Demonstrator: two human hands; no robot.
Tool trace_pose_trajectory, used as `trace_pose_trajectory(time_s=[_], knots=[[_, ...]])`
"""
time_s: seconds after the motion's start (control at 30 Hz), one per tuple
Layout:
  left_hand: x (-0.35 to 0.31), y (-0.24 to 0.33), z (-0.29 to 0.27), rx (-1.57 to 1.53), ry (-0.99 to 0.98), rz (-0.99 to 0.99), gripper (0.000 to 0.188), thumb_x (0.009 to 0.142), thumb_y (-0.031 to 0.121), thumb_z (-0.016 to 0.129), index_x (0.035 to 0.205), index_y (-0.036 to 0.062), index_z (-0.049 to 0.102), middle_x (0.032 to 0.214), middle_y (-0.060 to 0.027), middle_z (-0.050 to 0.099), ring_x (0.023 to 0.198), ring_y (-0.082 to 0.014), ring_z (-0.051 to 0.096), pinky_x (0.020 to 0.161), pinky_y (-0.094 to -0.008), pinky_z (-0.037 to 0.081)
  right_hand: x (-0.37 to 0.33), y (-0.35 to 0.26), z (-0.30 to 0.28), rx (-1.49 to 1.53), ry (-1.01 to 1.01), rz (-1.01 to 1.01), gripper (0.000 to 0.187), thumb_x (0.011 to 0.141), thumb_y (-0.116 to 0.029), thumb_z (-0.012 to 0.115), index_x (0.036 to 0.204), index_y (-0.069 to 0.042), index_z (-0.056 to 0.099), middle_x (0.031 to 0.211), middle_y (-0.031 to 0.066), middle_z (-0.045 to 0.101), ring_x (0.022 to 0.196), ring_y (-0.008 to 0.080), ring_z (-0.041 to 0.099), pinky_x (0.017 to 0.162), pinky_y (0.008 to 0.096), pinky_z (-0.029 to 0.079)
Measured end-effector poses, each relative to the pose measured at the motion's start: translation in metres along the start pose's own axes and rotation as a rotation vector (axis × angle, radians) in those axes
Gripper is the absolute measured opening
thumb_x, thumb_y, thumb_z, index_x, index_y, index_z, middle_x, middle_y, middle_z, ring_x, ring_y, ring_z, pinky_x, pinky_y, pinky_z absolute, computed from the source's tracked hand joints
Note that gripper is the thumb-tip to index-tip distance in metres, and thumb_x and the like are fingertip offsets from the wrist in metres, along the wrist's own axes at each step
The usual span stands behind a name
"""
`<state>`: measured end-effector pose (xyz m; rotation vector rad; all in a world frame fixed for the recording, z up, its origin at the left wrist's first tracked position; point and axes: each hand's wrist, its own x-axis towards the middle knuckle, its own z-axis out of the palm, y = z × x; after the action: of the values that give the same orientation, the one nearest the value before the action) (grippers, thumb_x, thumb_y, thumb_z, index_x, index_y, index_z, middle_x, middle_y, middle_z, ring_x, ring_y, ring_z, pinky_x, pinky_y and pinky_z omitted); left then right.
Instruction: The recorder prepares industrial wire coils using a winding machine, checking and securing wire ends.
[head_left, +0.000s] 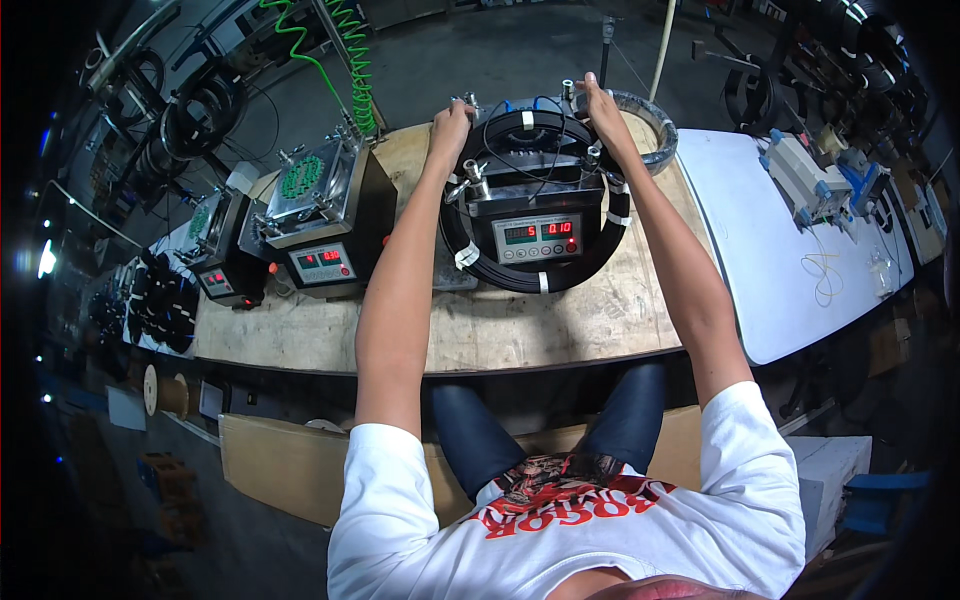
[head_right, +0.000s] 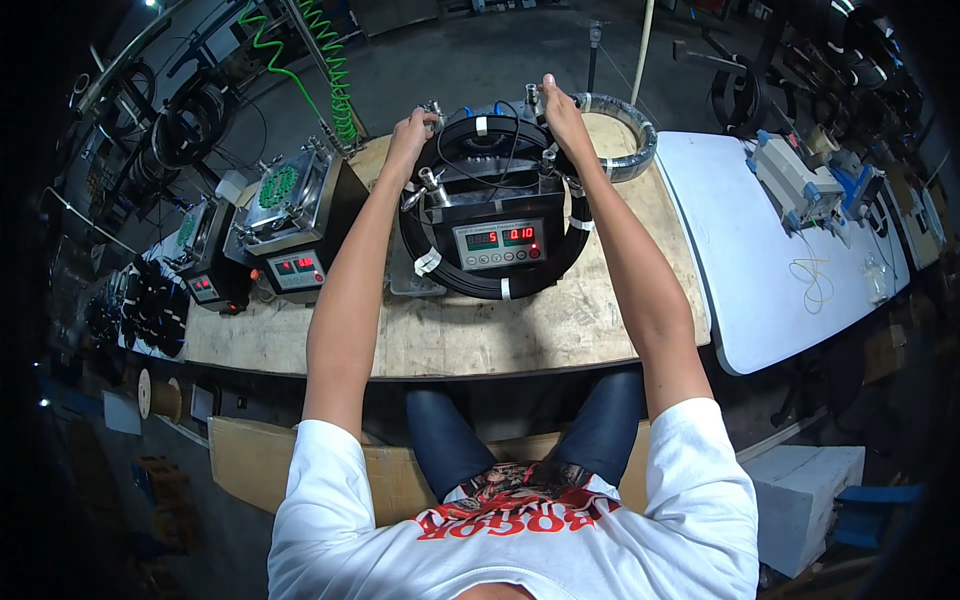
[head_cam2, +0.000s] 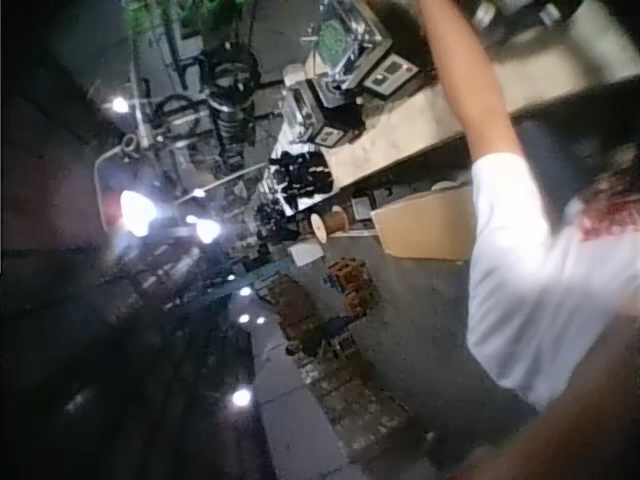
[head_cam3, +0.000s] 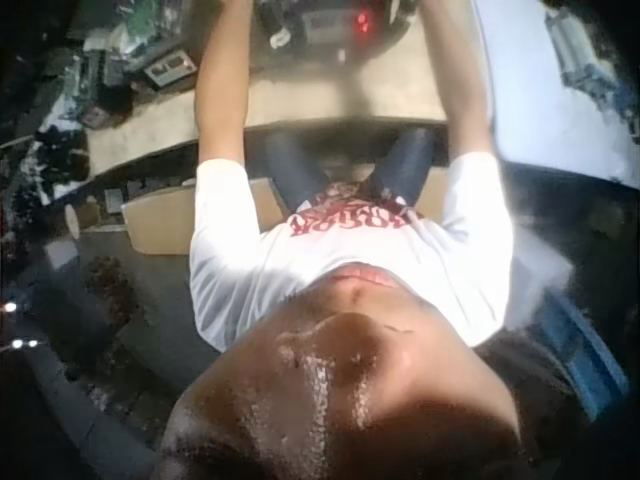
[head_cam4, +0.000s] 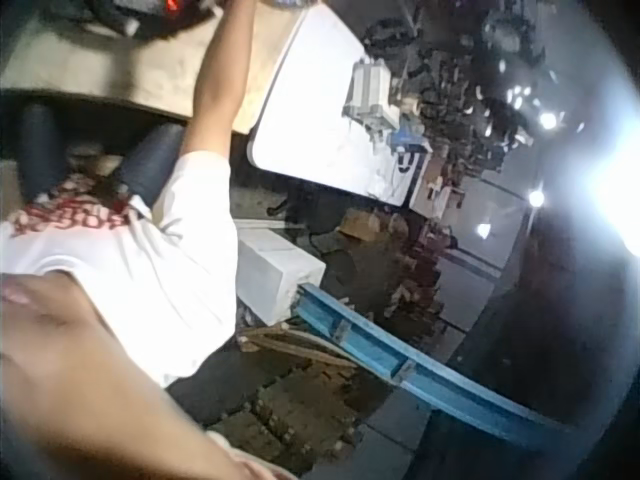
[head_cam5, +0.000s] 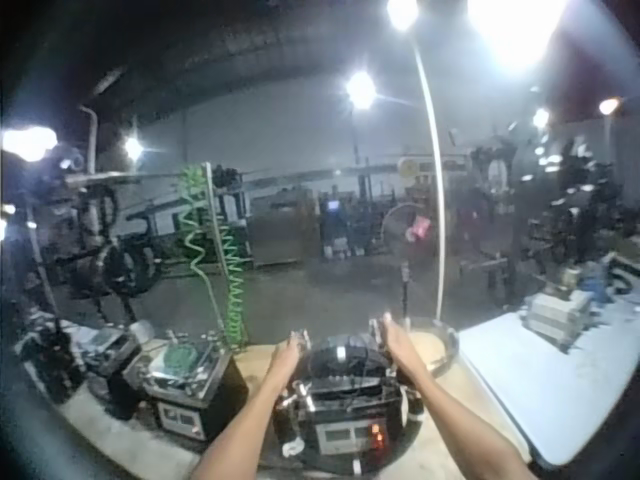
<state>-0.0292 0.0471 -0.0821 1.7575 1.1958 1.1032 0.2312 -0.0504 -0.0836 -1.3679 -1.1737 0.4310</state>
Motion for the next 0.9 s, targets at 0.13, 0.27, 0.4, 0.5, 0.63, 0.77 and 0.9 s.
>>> trace_pose_trajectory(time_s=[0.13,0.27,0.4,0.5,0.63,0.77,0.9], knots=[[0.012,-0.014,-0.005,-0.131,-0.033,-0.076,0.055,0.103,0.041,0.034,0.104,0.0002,0.070,0.083,-0.0162,0.068,0.072,-0.0226,0.066,0.072,-0.0331,0.052,-0.002,-0.010,0.003,-0.113,0.007,0.082,0.080,0.101,-0.063,0.026,0.121,0.005,0.062,0.117,0.0307,0.063,0.119,0.0437,0.056,0.101,0.0423,0.041],[0.011,-0.011,-0.008,-0.103,-0.023,-0.096,0.061,0.104,0.045,0.030,0.104,0.0013,0.072,0.077,-0.0161,0.067,0.066,-0.0213,0.064,0.068,-0.0332,0.052,-0.003,-0.016,0.004,-0.217,0.014,0.119,0.083,0.100,-0.066,0.023,0.118,0.004,0.063,0.115,0.0330,0.062,0.119,0.0466,0.055,0.101,0.0437,0.041],[-0.004,0.009,-0.002,-0.094,0.005,-0.159,0.067,0.104,0.052,0.028,0.104,0.0018,0.073,0.076,-0.0153,0.067,0.065,-0.0204,0.063,0.066,-0.0326,0.051,-0.001,-0.005,-0.004,-0.168,-0.027,0.084,0.085,0.100,-0.067,0.025,0.118,0.006,0.065,0.120,0.0284,0.063,0.122,0.0400,0.055,0.105,0.0411,0.038],[-0.008,0.011,-0.007,-0.025,0.030,-0.140,0.071,0.104,0.056,0.027,0.101,0.0022,0.074,0.074,-0.0134,0.066,0.067,-0.0210,0.063,0.068,-0.0338,0.050,-0.003,-0.006,-0.001,-0.069,-0.069,0.057,0.085,0.100,-0.066,0.027,0.119,0.007,0.065,0.124,0.0238,0.064,0.124,0.0338,0.054,0.107,0.0388,0.036],[-0.004,0.007,-0.011,-0.121,-0.035,-0.174,0.074,0.103,0.058,0.026,0.091,0.0068,0.078,0.089,-0.0149,0.069,0.084,-0.0260,0.065,0.088,-0.0386,0.048,-0.006,-0.008,0.002,-0.034,-0.057,-0.008,0.082,0.102,-0.062,0.026,0.108,0.008,0.066,0.106,0.0256,0.068,0.108,0.0351,0.061,0.099,0.0375,0.041],[-0.005,0.010,-0.010,-0.055,-0.137,-0.068,0.070,0.103,0.057,0.027,0.110,0.0065,0.075,0.115,-0.0197,0.066,0.108,-0.0301,0.060,0.100,-0.0391,0.044,-0.001,-0.001,-0.001,-0.017,-0.052,0.060,0.080,0.102,-0.060,0.027,0.101,0.009,0.067,0.097,0.0239,0.069,0.100,0.0348,0.063,0.095,0.0384,0.043],[-0.010,0.017,-0.007,-0.035,-0.138,-0.109,0.073,0.103,0.058,0.026,0.099,0.0062,0.078,0.104,-0.0211,0.069,0.096,-0.0299,0.063,0.095,-0.0371,0.045,-0.001,0.000,-0.001,-0.125,-0.048,0.058,0.079,0.103,-0.060,0.027,0.097,0.008,0.068,0.089,0.0248,0.069,0.094,0.0371,0.064,0.092,0.0394,0.045]])
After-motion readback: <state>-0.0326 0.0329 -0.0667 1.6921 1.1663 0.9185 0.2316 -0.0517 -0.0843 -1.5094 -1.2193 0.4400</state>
